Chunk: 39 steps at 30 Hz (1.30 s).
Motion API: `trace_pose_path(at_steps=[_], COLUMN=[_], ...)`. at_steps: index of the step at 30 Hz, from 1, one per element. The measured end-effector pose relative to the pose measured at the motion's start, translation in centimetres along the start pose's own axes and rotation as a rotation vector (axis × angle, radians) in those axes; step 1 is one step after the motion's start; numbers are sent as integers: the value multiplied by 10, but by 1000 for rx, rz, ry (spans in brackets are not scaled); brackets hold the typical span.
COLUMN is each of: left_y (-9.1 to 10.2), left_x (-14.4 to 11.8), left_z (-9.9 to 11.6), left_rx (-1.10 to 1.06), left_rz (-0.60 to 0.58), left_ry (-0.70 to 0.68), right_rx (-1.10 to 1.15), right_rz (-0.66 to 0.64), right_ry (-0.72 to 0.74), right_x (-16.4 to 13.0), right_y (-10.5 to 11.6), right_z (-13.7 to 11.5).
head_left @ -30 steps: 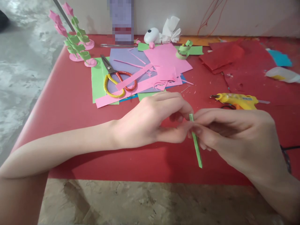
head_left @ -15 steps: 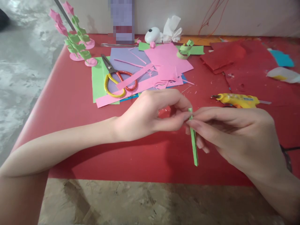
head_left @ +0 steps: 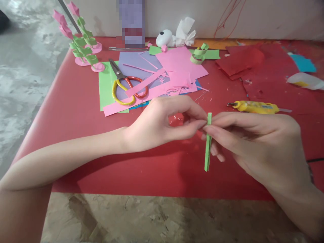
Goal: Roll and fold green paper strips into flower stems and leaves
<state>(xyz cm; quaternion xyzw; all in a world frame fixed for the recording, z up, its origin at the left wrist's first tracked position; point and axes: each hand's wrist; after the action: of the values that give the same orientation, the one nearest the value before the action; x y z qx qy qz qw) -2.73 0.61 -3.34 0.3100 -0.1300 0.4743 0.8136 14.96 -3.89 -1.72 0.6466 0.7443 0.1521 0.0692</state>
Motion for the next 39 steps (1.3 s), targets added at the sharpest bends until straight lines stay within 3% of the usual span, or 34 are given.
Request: trace_pose_path(at_steps=[15, 24, 34, 39], left_y=[2, 5, 4, 5], left_x=[1, 3, 3, 4], left_z=[-3, -3, -1, -4], left_rx=[124, 99, 73, 80], left_rz=[22, 16, 56, 43], left_ry=[-104, -54, -45, 24], right_rx=[-150, -179, -3, 53], right_rz=[33, 62, -37, -63], right_ry=[113, 119, 14, -7], right_x=[4, 4, 3, 3], right_y=[-6, -3, 0, 1], right_z=[-1, 1, 3, 5])
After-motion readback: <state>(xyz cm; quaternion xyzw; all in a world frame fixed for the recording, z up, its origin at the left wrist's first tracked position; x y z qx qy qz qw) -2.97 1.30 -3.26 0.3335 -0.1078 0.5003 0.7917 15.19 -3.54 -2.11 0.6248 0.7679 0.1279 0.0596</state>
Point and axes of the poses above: each hand's wrist, its own x-axis towards the middle knuckle, its own y-axis out of the back of the hand, z = x × y, and after that the axes turned 2 degrees about z, right-handed
